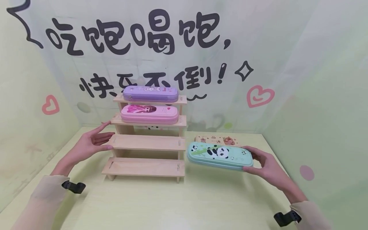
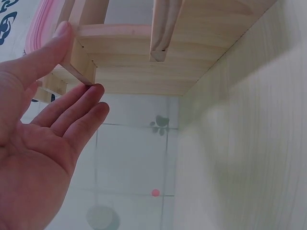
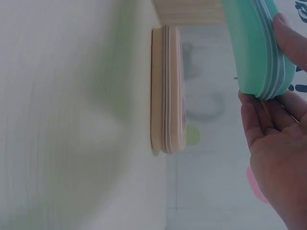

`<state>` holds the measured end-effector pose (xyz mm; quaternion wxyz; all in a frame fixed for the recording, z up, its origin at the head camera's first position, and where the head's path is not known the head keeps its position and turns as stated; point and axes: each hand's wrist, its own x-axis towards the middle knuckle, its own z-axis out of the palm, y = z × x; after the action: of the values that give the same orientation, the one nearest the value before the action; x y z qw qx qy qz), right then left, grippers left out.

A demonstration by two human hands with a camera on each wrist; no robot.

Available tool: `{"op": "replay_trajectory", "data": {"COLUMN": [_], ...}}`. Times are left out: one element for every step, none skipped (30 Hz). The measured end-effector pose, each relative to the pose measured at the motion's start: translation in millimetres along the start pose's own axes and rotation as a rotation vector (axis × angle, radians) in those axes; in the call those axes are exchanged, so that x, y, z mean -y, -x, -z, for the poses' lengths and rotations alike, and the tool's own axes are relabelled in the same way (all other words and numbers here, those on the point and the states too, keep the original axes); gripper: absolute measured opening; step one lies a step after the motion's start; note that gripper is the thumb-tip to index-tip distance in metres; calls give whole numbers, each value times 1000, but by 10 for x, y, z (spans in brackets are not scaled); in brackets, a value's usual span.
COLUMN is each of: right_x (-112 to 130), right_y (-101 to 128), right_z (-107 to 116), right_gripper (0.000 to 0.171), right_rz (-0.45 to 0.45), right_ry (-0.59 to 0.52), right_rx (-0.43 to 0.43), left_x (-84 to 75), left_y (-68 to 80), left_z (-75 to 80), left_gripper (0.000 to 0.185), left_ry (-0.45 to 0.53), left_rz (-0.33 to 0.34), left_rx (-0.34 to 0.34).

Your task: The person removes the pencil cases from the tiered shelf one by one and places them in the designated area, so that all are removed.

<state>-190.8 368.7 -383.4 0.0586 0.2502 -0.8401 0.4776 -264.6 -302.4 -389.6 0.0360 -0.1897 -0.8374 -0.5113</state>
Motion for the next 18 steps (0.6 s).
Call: {"op": "replay_trajectory", "data": {"right_x": [-17,-33,-48,-61,-73,-85,-96,-109,-121,-134,-148,-165,-183,-203,-227,-247,-269,-291], "right_y": [15,30,44,58,69,81,90,96,101,104,106,106,104,102,98,93,85,78], "right_z": [25,48,71,93,111,127,143,154,162,169,174,180,184,189,193,196,197,198], "right_gripper": [66,66,66,65,65,64,64,63,63,63,63,63,63,63,63,64,64,64], "right_rz": [-6,-14,-22,-32,-36,-42,-49,-55,-62,-71,-81,-91,-103,-112,-121,-128,-132,-140], "right_ry": [1,2,6,9,16,23,31,39,48,56,65,73,81,86,86,87,88,87], "right_rx": [0,0,-1,-2,-1,2,4,6,8,10,12,14,16,18,21,25,29,34], "left_x": [1,2,3,3,3,3,3,3,2,2,2,2,2,1,1,2,2,3], "left_y": [1,1,1,2,2,2,2,2,2,2,2,2,2,2,1,2,2,3], "left_z": [1,1,2,3,3,4,4,5,5,5,6,6,5,4,3,2,1,0], "left_gripper": [100,100,100,100,100,100,100,100,100,100,99,99,99,99,99,99,99,99], "left_ry": [1,2,3,3,3,3,2,4,4,7,7,9,11,12,11,11,10,11], "left_rz": [-1,-2,-3,-3,-3,-4,-4,-3,-3,-2,-2,-2,-1,-1,-2,-1,-2,-2], "left_rx": [0,0,0,0,0,-1,-1,-1,-1,0,0,0,0,1,1,1,0,1]}}
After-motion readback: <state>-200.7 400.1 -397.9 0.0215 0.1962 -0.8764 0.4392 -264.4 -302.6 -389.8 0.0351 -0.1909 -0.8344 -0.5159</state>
